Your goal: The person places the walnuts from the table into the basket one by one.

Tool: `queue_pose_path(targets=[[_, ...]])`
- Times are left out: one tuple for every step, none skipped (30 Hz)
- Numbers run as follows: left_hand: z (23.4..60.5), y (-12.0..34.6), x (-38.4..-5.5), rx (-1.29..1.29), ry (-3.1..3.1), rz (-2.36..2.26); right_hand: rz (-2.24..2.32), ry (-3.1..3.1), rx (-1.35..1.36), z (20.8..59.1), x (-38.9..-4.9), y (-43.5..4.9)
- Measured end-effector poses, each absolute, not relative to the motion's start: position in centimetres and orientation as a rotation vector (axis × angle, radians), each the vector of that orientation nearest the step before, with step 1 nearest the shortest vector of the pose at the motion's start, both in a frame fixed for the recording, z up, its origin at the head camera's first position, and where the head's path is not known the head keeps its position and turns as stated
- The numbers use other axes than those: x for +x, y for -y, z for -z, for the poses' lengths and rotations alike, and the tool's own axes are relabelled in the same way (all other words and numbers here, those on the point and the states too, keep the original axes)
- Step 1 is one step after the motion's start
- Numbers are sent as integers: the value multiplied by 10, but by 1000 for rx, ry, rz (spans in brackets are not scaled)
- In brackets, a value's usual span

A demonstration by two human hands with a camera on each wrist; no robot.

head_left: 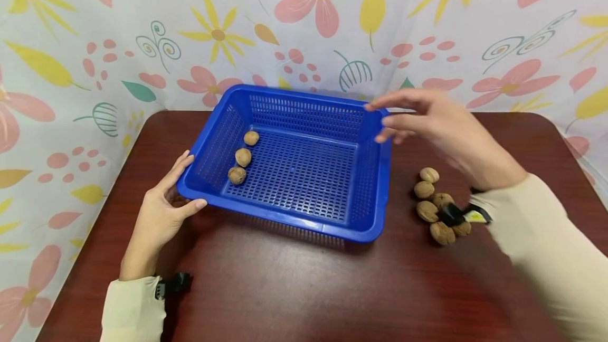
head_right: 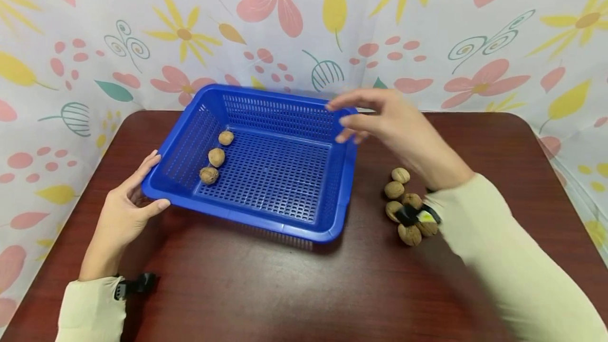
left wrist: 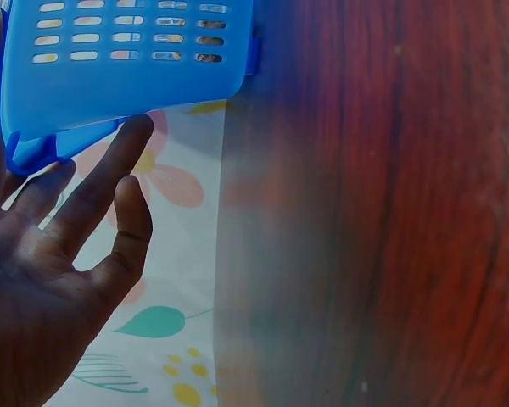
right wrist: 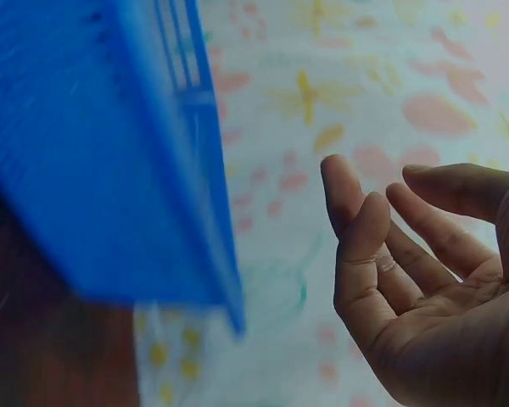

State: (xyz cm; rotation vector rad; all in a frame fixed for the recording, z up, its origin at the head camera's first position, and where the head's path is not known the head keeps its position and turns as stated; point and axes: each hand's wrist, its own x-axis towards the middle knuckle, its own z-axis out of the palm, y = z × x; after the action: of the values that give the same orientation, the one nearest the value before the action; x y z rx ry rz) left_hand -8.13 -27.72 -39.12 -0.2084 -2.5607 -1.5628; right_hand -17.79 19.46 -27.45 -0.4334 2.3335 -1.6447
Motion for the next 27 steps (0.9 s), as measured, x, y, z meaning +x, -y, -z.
queue_pose_path(targets=[[391, 277, -81, -209, 2563, 1559, 1647, -2354, -403, 279, -172, -208], [391, 277, -81, -209, 2563, 1557, 1646, -2368, -368, 283, -166, -220], [392, 278, -80, -205, 2563, 1557, 1667, -2365, -342, 289, -161, -232], [392, 278, -80, -202, 2563, 1556, 1669, -2374, -312, 294, -157, -243], [392, 278, -79, -200, 2563, 1554, 1671, -2383, -287, 300, -153, -254], [392, 278, -79, -199, 2562, 1554, 1656, -2400, -260, 305, -148, -264], [392, 278, -78, -198, 2560, 1554, 1645, -2414, -228, 311, -144, -273], [392, 278, -78, -197, 2556, 1556, 1640, -2424, -199, 317, -140, -282], [392, 278, -78, -198, 2554, 1557, 1629, -2437, -168, 323, -135, -290], [392, 278, -79, -202, 2552, 1558, 1595, -2468, -137, 328, -130, -297], [392, 277, -79, -205, 2551, 1561, 1574, -2488, -107, 334, -126, -303], [392, 277, -79, -207, 2550, 1562, 1551, -2504, -76, 340, -121, -309], [392, 277, -80, -208, 2550, 1562, 1535, -2514, -51, 346, -116, -315], [392, 277, -80, -208, 2550, 1562, 1510, -2527, -27, 351, -111, -320], [392, 277, -80, -208, 2551, 1561, 1491, -2534, -7, 357, -106, -324], [392, 277, -80, -208, 2553, 1561, 1489, -2525, 1, 362, -101, -329], [392, 277, -80, -207, 2553, 1561, 1480, -2518, 20, 367, -96, -334], [392, 277, -81, -207, 2554, 1560, 1481, -2505, 32, 372, -91, -338], [391, 277, -81, -208, 2556, 1558, 1478, -2500, 38, 377, -87, -341], [391, 277, -81, -208, 2557, 1556, 1484, -2482, 50, 381, -82, -344], [391, 277, -81, -209, 2559, 1553, 1503, -2458, 59, 386, -78, -347], [391, 277, -81, -211, 2560, 1551, 1533, -2421, 71, 390, -75, -350], [391, 277, -81, -211, 2561, 1550, 1565, -2393, 77, 395, -71, -352], [391, 276, -81, -211, 2562, 1548, 1599, -2363, 79, 399, -68, -353], [391, 276, -81, -210, 2564, 1545, 1628, -2335, 83, 403, -66, -354], [390, 276, -81, -209, 2564, 1544, 1658, -2305, 89, 406, -63, -355], [390, 276, -81, -208, 2565, 1543, 1697, -2272, 90, 409, -61, -355]])
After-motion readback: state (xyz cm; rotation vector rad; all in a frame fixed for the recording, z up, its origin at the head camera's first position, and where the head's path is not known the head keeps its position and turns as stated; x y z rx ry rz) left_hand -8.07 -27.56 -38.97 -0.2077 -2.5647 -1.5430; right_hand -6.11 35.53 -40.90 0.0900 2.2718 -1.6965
